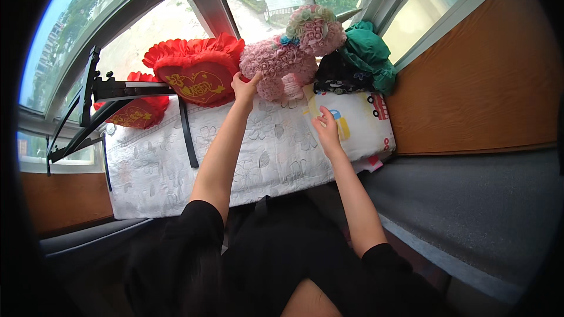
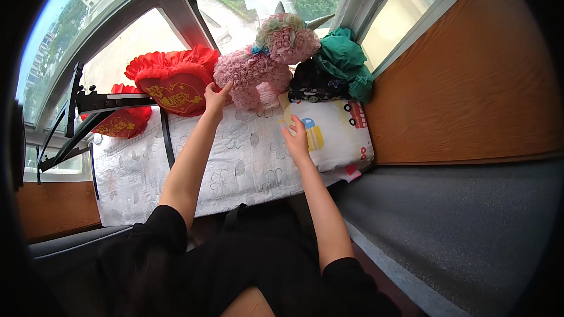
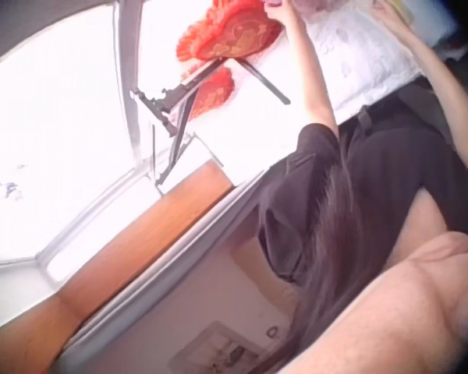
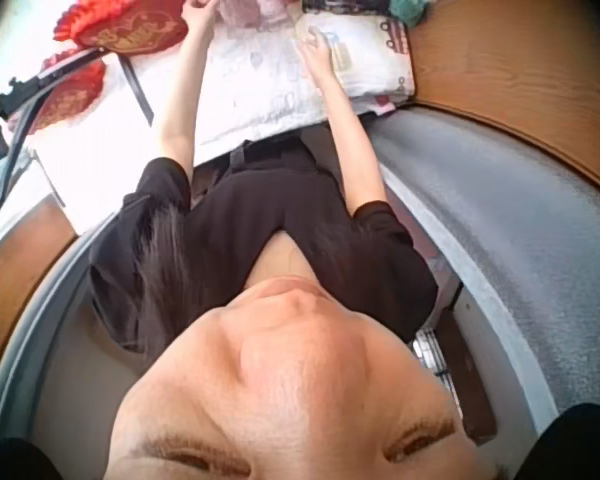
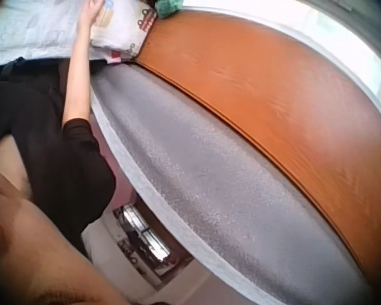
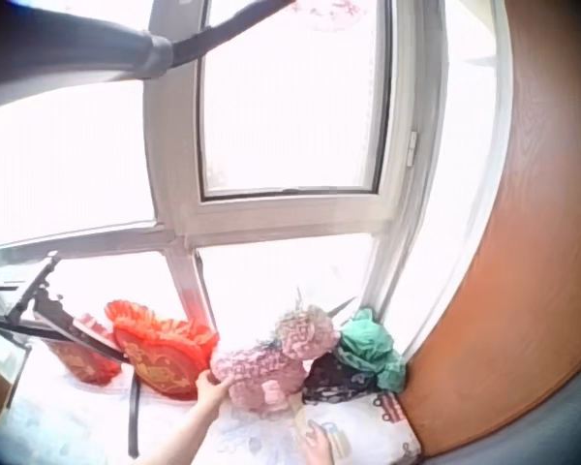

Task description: The person folds several pieces of clothing on a bed and a window seat, including a brown cloth, a black cloth, a green patterned cloth, and a white cloth with a car design. They also move a pink unicorn plush toy and a red heart-shaped pillow.

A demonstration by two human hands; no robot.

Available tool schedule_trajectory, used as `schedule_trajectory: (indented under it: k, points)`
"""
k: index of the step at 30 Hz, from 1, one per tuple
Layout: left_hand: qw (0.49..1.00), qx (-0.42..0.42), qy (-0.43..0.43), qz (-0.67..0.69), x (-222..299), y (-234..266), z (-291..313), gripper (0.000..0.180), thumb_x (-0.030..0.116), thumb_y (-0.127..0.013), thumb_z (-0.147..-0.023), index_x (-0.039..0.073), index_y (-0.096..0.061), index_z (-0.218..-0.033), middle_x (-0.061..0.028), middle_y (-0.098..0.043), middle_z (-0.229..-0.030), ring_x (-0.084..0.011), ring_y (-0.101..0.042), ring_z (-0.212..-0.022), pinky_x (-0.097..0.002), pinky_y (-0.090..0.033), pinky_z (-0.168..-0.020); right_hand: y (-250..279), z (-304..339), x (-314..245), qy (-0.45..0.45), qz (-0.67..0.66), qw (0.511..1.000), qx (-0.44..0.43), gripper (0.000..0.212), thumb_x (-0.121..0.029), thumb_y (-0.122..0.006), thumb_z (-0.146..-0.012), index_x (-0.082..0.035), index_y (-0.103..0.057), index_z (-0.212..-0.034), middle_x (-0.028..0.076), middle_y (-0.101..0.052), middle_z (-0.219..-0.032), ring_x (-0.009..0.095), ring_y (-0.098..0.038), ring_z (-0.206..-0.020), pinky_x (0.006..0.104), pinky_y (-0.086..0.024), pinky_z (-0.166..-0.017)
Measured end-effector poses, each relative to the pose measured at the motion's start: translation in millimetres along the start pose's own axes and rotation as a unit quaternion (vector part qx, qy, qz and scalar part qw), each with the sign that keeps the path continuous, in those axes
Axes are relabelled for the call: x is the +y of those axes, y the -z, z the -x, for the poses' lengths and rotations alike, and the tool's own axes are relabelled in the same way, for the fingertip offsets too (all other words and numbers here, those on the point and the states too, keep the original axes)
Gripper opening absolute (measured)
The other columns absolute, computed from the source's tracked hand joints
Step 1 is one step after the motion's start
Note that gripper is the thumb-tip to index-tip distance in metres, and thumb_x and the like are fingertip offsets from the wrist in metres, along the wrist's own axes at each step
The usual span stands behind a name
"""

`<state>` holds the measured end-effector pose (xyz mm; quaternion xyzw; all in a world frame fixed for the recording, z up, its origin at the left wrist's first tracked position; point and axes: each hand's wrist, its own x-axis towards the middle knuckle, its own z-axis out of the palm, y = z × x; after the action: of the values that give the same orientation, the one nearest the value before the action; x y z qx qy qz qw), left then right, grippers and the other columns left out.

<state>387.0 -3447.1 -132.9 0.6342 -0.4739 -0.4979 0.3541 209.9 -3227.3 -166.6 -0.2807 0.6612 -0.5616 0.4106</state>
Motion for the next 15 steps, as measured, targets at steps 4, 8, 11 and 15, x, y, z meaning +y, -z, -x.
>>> schedule_trajectory:
  k: [4,8,11,15]
  points:
    - [0.997,-0.069,0.014,0.016,-54,3,-20,0.103,0.027,-0.086,-0.063,0.001,-0.025,-0.142,-0.0189,-0.029,-0.144,-0.0287,-0.034,-0.131,-0.0383,-0.034,-0.104,-15,-88,-26,0.037,0.040,0.998,-0.031,0.072,-0.014,-0.069,-0.079,-0.004,-0.033,-0.140,0.014,-0.036,-0.139,0.022,-0.049,-0.111,0.0317,-0.044,-0.092]
    - [0.991,-0.111,0.061,0.034,-64,-5,-18,0.110,0.012,-0.088,-0.054,0.003,-0.021,-0.142,-0.0159,-0.032,-0.143,-0.0278,-0.037,-0.129,-0.0377,-0.036,-0.103,-20,-159,-35,-0.021,0.042,0.998,-0.051,0.085,-0.001,-0.065,-0.072,-0.006,-0.023,-0.145,0.016,-0.030,-0.142,0.028,-0.042,-0.121,0.0309,-0.049,-0.085]
    - [0.984,-0.175,0.029,0.020,-50,-14,-20,0.099,0.013,-0.083,-0.059,0.018,-0.026,-0.139,-0.0042,-0.044,-0.135,-0.0254,-0.049,-0.114,-0.0439,-0.044,-0.077,-19,-193,-28,0.011,0.039,0.996,-0.081,0.086,0.007,-0.060,-0.069,-0.012,-0.023,-0.145,0.013,-0.034,-0.139,0.026,-0.044,-0.119,0.0303,-0.050,-0.078]
    - [0.990,-0.127,0.003,0.062,-35,-29,-10,0.097,0.007,-0.083,-0.057,0.013,-0.028,-0.137,-0.0047,-0.047,-0.131,-0.0221,-0.050,-0.116,-0.0364,-0.045,-0.088,-36,-182,-49,-0.093,-0.004,0.985,-0.142,0.087,0.011,-0.055,-0.065,-0.011,-0.025,-0.143,0.011,-0.043,-0.132,0.025,-0.042,-0.121,0.0322,-0.045,-0.090]
